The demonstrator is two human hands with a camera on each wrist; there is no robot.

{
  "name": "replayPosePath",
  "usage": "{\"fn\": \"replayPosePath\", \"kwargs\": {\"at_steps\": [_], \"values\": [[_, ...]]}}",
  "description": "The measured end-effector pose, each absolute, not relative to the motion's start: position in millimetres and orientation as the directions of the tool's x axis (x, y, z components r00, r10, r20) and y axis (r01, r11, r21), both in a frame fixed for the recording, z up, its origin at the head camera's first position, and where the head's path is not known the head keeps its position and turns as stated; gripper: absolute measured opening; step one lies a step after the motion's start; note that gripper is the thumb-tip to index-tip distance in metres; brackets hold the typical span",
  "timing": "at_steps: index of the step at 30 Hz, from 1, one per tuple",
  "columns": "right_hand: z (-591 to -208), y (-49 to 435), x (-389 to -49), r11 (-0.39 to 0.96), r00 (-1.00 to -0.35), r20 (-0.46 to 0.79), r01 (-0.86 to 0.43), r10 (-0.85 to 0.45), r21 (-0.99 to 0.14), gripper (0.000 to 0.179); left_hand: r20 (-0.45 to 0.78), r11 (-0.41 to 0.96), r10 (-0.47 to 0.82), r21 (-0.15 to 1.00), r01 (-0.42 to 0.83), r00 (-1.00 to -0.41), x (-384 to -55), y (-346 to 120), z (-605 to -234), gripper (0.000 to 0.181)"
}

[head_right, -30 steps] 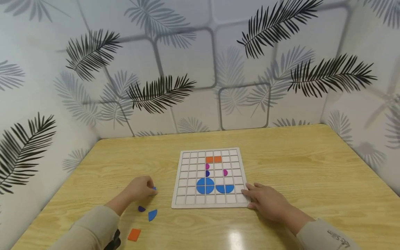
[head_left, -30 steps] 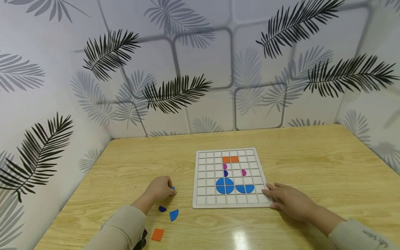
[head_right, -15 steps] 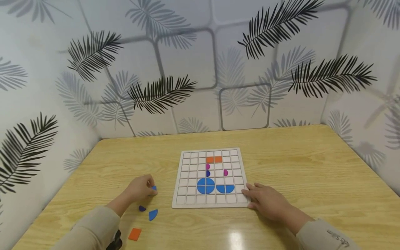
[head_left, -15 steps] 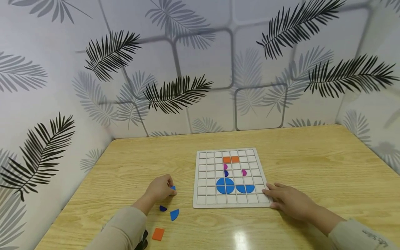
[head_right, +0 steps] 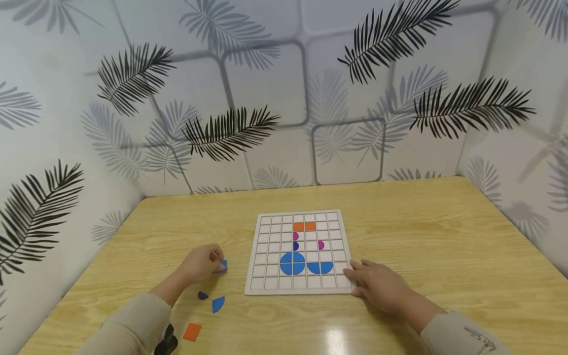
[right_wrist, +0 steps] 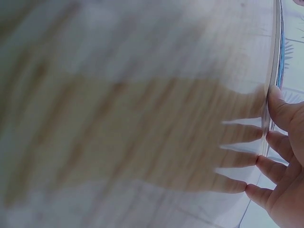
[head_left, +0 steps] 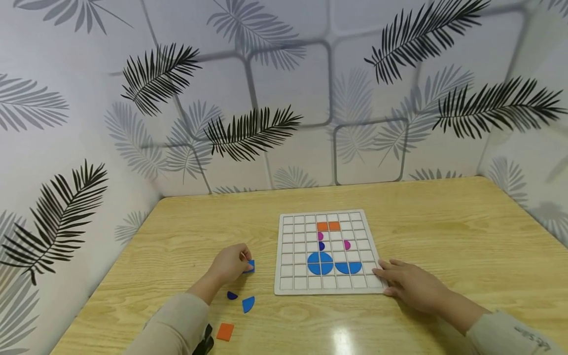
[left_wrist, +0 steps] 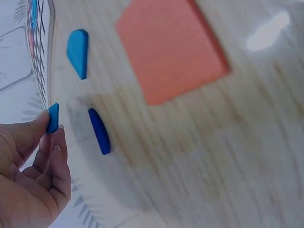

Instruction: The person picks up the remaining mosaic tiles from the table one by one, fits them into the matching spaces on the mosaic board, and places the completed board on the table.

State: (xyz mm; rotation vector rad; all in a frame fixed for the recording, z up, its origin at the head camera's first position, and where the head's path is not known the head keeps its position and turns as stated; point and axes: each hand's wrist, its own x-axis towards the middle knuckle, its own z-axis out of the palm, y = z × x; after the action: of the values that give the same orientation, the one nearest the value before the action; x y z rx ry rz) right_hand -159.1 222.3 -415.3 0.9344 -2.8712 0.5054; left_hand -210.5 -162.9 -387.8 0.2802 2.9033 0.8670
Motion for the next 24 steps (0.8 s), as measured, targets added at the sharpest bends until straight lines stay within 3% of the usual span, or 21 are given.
{"fn": "replayPosePath", "kwargs": {"at_steps": [24], "values": [[-410.1,222.2,-159.1,0.765,-0.820,0.134,-0.568,-0.556,-0.303,0.040,-0.079,0.679,0.342,0.710,0.188,-0.936,-223.3,-104.2,-366.9,0.005]]}}
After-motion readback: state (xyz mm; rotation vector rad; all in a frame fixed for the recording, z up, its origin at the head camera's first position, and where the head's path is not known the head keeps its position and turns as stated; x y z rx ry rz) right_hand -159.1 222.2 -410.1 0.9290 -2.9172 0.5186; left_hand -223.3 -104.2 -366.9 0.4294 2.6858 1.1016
